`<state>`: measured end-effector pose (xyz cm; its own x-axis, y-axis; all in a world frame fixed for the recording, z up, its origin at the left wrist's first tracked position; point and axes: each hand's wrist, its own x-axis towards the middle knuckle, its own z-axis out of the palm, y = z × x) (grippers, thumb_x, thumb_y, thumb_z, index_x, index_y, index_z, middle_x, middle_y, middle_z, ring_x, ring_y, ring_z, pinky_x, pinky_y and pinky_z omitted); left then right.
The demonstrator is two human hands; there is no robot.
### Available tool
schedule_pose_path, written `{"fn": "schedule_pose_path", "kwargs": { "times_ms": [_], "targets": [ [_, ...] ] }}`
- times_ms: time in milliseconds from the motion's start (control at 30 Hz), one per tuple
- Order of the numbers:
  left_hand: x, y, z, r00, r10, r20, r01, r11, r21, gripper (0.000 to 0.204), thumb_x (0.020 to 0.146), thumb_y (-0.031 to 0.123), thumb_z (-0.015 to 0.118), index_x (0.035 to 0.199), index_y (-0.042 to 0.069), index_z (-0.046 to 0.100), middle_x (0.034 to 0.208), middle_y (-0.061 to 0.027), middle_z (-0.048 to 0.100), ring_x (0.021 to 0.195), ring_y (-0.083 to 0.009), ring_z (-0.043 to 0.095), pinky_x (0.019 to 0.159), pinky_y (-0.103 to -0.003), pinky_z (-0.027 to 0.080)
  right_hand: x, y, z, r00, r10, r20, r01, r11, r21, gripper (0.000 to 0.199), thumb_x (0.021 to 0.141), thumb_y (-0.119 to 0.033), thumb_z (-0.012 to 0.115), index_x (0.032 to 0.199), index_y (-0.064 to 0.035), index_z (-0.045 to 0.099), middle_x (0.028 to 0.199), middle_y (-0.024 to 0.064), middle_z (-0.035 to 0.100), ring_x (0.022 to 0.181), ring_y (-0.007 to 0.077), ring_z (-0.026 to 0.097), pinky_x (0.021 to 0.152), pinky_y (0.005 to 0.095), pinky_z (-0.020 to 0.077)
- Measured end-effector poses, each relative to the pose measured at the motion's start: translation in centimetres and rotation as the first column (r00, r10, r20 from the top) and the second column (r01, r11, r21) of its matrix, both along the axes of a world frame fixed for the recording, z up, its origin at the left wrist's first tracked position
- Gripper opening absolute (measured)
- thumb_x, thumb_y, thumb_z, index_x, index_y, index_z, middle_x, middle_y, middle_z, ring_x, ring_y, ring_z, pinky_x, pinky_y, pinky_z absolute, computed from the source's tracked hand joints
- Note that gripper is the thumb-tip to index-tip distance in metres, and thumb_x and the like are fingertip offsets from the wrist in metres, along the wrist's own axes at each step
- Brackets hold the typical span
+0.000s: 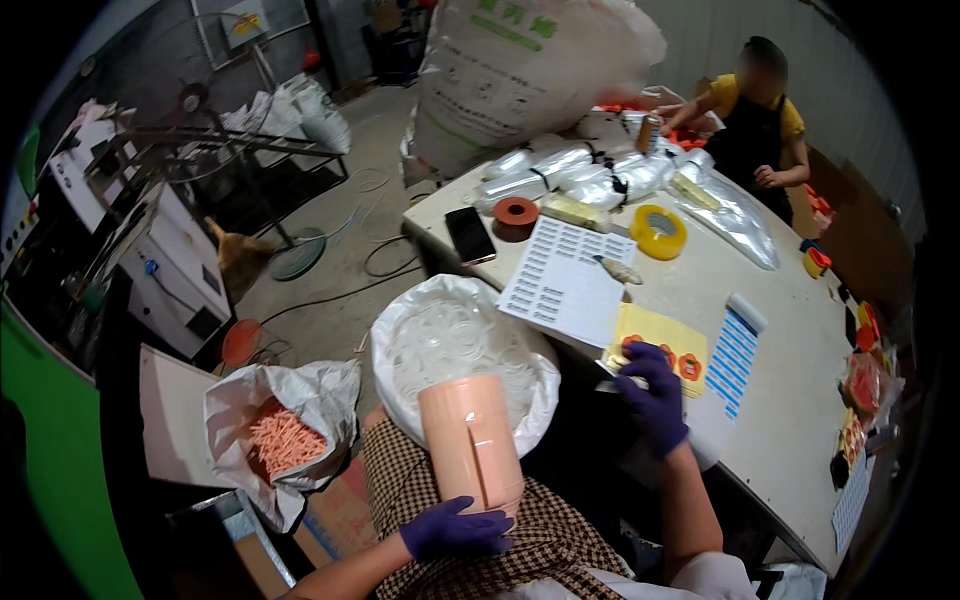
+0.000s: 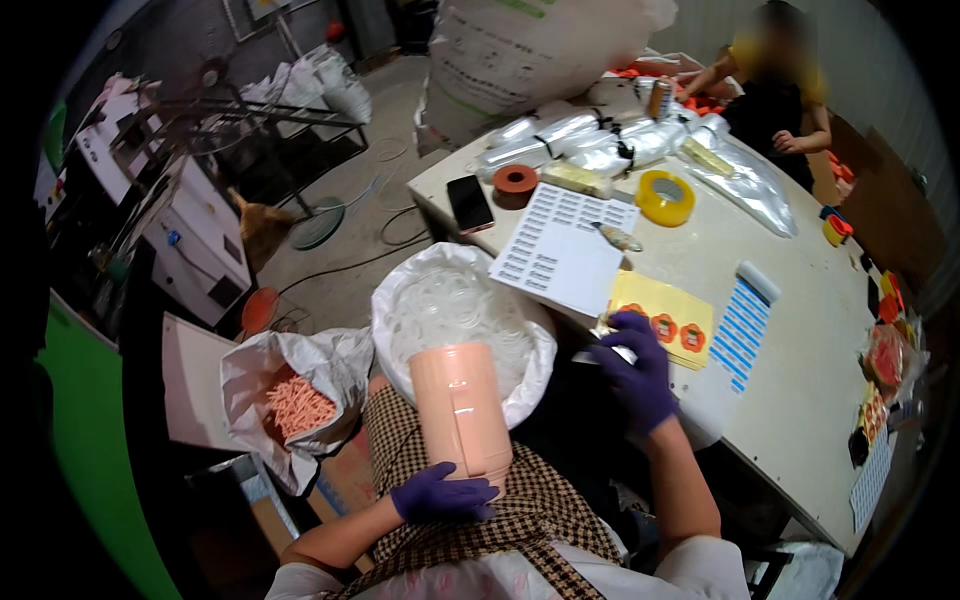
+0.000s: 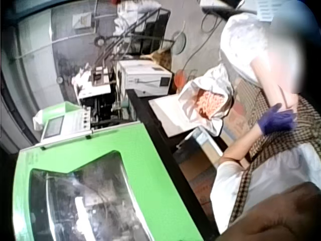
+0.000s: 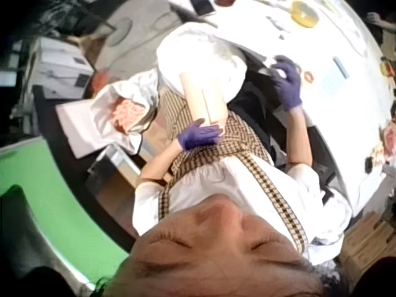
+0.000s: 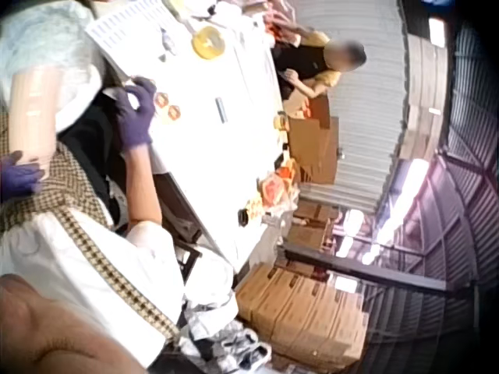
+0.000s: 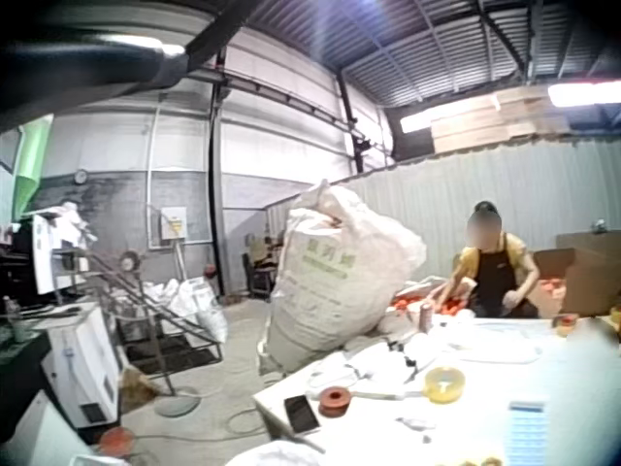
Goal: The person picks up a pink plastic container, peels a label from a sheet and applies it to the side, then fits an orange plastic lid onto the top of the container.
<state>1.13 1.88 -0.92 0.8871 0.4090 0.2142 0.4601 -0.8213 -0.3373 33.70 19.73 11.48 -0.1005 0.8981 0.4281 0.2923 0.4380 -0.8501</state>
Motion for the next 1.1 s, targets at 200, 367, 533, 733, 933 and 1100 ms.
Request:
{"fn": "schedule_pose_path", "kwargs": {
  "times_ms": [200, 367, 533, 733, 933, 1100],
  "targets": [
    [-1.1, -2.2, -1.2, 0.975, 0.082, -0.208, -0.018, 0.956, 0.292, 0.056, 0.1, 0.016, 0.046, 0.153, 0.022, 0.027, 0.153, -0.0028, 0.039, 0.137, -0.0142, 0.041, 0.109, -0.033, 0.041, -14.4, 2.6, -1.4, 0.819, 0.574, 0.008, -0.544, 0.779, -0.311, 0.019, 0.084, -0.023, 0.076, 0.094, -0.0067, 0.073, 0.115, 0.0108, 0.063, 0.102, 0.0218, 0.063, 0.09, 0.0346, 0.0506],
    [-1.3, -2.5, -2.4, 0.812, 0.426, -0.4, 0.228, 0.4, 0.888, 0.06, 0.101, 0.024, 0.047, 0.152, 0.003, 0.025, 0.156, -0.0133, 0.031, 0.144, -0.026, 0.027, 0.117, -0.032, 0.028, -16.8, 2.6, -1.7, 0.816, 0.571, -0.09, -0.478, 0.58, -0.66, 0.022, 0.084, -0.025, 0.077, 0.092, -0.0056, 0.071, 0.106, 0.0076, 0.064, 0.089, 0.0168, 0.064, 0.077, 0.0318, 0.0534],
    [0.3, -1.3, -1.3, 0.947, 0.213, -0.239, -0.017, 0.778, 0.628, 0.061, 0.099, 0.028, 0.048, 0.152, 0.004, 0.027, 0.159, -0.0116, 0.027, 0.146, -0.028, 0.025, 0.114, -0.038, 0.03, -15.3, 3.7, -6.9, 0.835, 0.542, 0.093, -0.511, 0.828, -0.23, 0.023, 0.083, -0.023, 0.079, 0.094, -0.0066, 0.068, 0.092, 0.0038, 0.064, 0.081, 0.013, 0.064, 0.068, 0.0285, 0.054],
    [-1.3, -2.4, 0.5, 0.999, 0.035, 0.009, -0.033, 0.976, -0.213, 0.058, 0.093, 0.018, 0.052, 0.144, 0.043, 0.041, 0.142, 0.0065, 0.046, 0.13, -0.0129, 0.046, 0.091, -0.043, 0.046, -16.6, 4.4, -3.8, 0.741, 0.672, 0.003, -0.593, 0.657, -0.466, 0.066, 0.078, -0.029, 0.079, 0.137, -0.0108, 0.058, 0.1, 0.0138, 0.063, 0.087, 0.0232, 0.062, 0.081, 0.0351, 0.0519],
    [-3.4, -5.6, 4.4, 0.791, 0.339, 0.509, -0.399, 0.917, 0.009, 0.039, 0.091, 0.036, 0.062, 0.129, 0.04, 0.057, 0.141, -0.0035, 0.049, 0.13, -0.0339, 0.045, 0.102, -0.052, 0.043, -16.5, 5.6, -5.8, 0.858, 0.343, -0.381, -0.512, 0.619, -0.595, 0.054, 0.086, -0.02, 0.076, 0.135, -0.0086, 0.059, 0.094, 0.0044, 0.063, 0.079, 0.0103, 0.056, 0.073, 0.0261, 0.0491],
    [-6.3, -3.2, 11.6, 0.361, 0.241, 0.901, -0.44, 0.896, -0.063, 0.052, 0.091, 0.047, 0.056, 0.128, 0.009, 0.061, 0.141, -0.0179, 0.048, 0.121, -0.0364, 0.055, 0.101, -0.055, 0.045, -18.4, -1.9, -5.7, 0.547, -0.025, -0.836, -0.674, 0.58, -0.458, 0.043, 0.097, -0.015, 0.064, 0.135, 0.0016, 0.052, 0.117, 0.0098, 0.063, 0.104, 0.0145, 0.06, 0.09, 0.0275, 0.0517]
  ]
}}
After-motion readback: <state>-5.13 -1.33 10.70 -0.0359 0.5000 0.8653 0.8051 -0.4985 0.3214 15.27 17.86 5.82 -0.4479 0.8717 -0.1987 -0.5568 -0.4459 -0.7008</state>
